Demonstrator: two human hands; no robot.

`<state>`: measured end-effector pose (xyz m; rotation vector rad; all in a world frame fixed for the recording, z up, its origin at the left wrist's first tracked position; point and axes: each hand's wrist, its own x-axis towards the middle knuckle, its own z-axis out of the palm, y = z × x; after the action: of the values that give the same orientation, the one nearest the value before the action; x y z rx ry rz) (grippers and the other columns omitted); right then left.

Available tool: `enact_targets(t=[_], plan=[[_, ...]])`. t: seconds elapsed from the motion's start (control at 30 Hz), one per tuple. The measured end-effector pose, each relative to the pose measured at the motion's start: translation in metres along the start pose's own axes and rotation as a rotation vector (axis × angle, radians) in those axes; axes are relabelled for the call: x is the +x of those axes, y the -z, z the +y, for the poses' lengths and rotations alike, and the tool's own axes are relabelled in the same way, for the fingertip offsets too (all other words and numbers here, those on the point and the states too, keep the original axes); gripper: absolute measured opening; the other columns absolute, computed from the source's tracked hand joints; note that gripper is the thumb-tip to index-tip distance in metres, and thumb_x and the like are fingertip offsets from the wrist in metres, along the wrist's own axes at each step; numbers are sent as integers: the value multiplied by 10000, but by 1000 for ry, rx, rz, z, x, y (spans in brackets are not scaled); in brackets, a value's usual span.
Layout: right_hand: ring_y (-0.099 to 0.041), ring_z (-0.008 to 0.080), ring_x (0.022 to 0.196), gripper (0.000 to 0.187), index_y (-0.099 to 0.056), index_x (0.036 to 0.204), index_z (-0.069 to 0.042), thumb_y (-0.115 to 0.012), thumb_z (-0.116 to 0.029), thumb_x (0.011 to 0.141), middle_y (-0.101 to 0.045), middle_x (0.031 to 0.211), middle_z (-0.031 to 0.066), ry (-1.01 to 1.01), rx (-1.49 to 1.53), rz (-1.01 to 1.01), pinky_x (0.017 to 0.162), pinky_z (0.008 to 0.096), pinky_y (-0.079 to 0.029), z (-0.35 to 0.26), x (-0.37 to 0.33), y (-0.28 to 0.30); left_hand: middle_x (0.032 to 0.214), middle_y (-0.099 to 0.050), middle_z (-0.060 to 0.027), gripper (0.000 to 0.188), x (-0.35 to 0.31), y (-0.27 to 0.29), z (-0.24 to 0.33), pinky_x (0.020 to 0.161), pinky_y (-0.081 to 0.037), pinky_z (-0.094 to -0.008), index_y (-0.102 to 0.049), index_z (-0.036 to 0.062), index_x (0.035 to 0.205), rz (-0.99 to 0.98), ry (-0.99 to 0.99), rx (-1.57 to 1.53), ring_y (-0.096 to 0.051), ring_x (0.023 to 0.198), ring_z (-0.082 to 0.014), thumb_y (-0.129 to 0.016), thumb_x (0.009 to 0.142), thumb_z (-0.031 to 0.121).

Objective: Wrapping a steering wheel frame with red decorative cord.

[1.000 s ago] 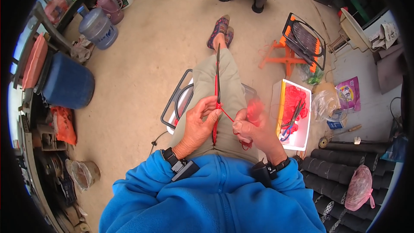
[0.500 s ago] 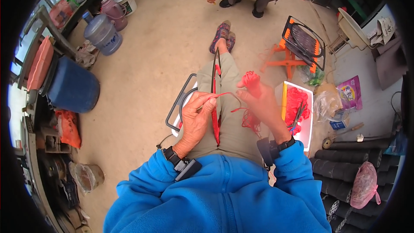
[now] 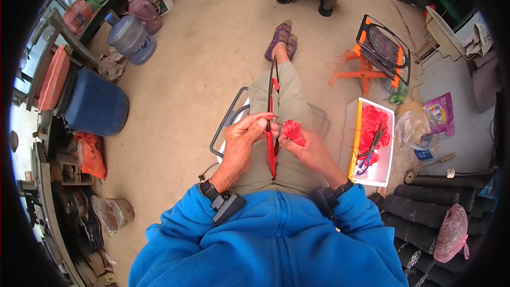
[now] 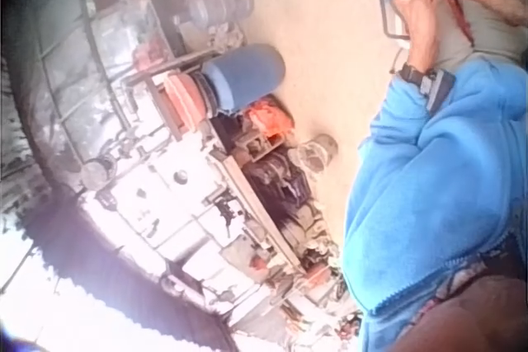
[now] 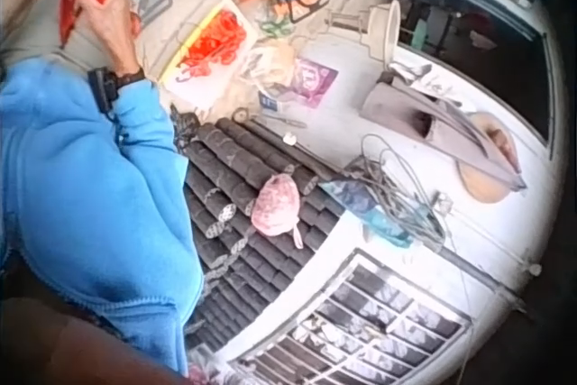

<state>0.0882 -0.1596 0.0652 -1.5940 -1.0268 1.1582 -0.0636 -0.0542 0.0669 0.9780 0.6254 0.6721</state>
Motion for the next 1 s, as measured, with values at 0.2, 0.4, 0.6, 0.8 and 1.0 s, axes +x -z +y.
enact_targets(t=[0.2,0.4,0.6,0.8,1.0], plan=[[-596,81,872,225,-656,1054,-54,-656,-204,886,-677,944,10,149,98,-55,793,265,-477,24,-4,-4,814,-633,-131,270,3,-1,-9,696,-521,-317,-575,-49,1153,-179,85,-165,-608,731,-203,-534,939,111],[-578,72,827,193,-634,983,-44,-664,-196,868,-653,872,1,115,87,19,754,265,-471,19,-22,3,824,-641,-101,264,-4,-29,-11,653,-509,-275,-595,-55,1144,-121,109,-62,-596,715,-155,-562,922,84],[-508,71,694,160,-588,893,-46,-648,-177,823,-555,731,-21,23,66,158,627,256,-434,37,-37,17,790,-647,-71,200,-10,-65,-29,579,-510,-225,-654,-46,1066,-98,123,-38,-592,668,-105,-588,901,46],[-419,39,520,157,-610,924,-54,-640,-185,843,-482,641,-53,-266,382,270,463,224,-348,54,-46,25,774,-634,-79,223,-9,-58,-17,601,-518,-236,-630,-44,1100,-3,180,-7,-598,680,-118,-577,908,57],[-378,25,478,144,-604,961,-47,-621,-158,871,-466,630,-69,-263,430,233,425,212,-286,40,-24,23,799,-636,-85,228,6,-44,-22,640,-530,-280,-620,-46,1104,51,180,-32,-602,695,-134,-564,920,78]])
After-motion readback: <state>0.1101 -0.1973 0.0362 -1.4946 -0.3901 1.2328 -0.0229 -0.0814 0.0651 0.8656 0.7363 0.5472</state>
